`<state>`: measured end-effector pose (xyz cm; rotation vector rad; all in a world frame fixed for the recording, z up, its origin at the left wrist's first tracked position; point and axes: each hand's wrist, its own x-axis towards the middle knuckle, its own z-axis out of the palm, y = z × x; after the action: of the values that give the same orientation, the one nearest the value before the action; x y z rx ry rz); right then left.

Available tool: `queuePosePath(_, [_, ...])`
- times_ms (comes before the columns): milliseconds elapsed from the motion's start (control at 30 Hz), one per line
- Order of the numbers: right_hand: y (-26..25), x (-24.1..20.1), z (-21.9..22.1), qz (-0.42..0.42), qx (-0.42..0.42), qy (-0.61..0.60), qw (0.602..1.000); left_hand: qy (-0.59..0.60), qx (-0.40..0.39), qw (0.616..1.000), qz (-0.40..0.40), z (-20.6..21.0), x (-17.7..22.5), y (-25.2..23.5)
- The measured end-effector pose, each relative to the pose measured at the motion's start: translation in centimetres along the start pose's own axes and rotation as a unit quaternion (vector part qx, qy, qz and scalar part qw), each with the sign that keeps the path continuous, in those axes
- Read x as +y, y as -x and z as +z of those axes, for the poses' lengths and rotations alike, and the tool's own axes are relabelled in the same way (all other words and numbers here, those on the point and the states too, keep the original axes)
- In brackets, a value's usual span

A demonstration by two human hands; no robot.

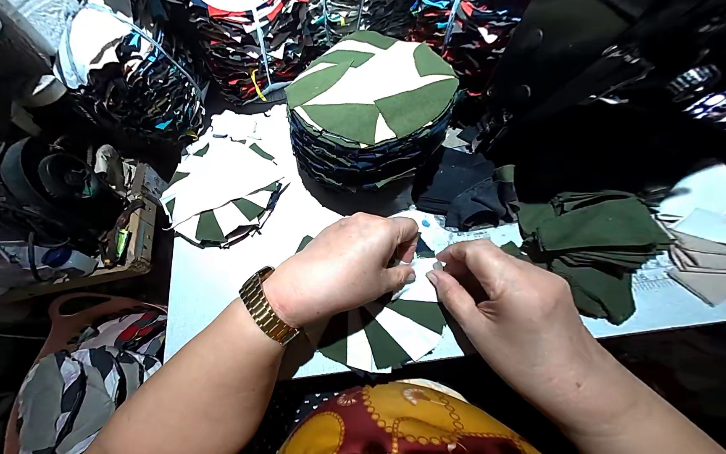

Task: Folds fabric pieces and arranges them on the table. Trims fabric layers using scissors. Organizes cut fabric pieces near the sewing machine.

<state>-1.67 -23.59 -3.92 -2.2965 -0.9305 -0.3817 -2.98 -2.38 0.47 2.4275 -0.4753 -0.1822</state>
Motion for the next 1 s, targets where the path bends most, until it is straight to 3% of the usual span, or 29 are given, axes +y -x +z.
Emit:
queuePosePath(167, [-0.2,0.2,-0.6,-0.019,0.002,0.006,1.000,-0.061,-0.001,0.997,-0.036,-0.6,0.5,0.2])
queuePosePath(300, [-0.3,0.4,-1.0,-0.082,-0.006,-0.057,0.995,-0.039,0.013,0.999,-0.008,-1.4,0.0,0.5])
queuePosePath(467, [0.1,0.9,-0.3,-0.135,-0.055,-0.030,0.989,-0.094,-0.043,0.995,-0.010,-1.4,0.2,0.7])
queuePosePath(667, [0.2,0.5,-1.0,-0.099,-0.091,-0.094,0.987,-0.089,-0.078,0.993,-0.016,-2.0,0.1,0.9])
queuePosePath(833, [0.0,0.9,-0.2,-0.098,-0.089,-0.071,0.989,0.163,0.000,0.985,0.060,-1.9,-1.0,0.4])
queuePosePath(1000, [-0.4,1.5,-1.0,-0.056,-0.074,-0.141,0.986,0.474,-0.013,0.880,-0.023,-1.8,0.0,0.4])
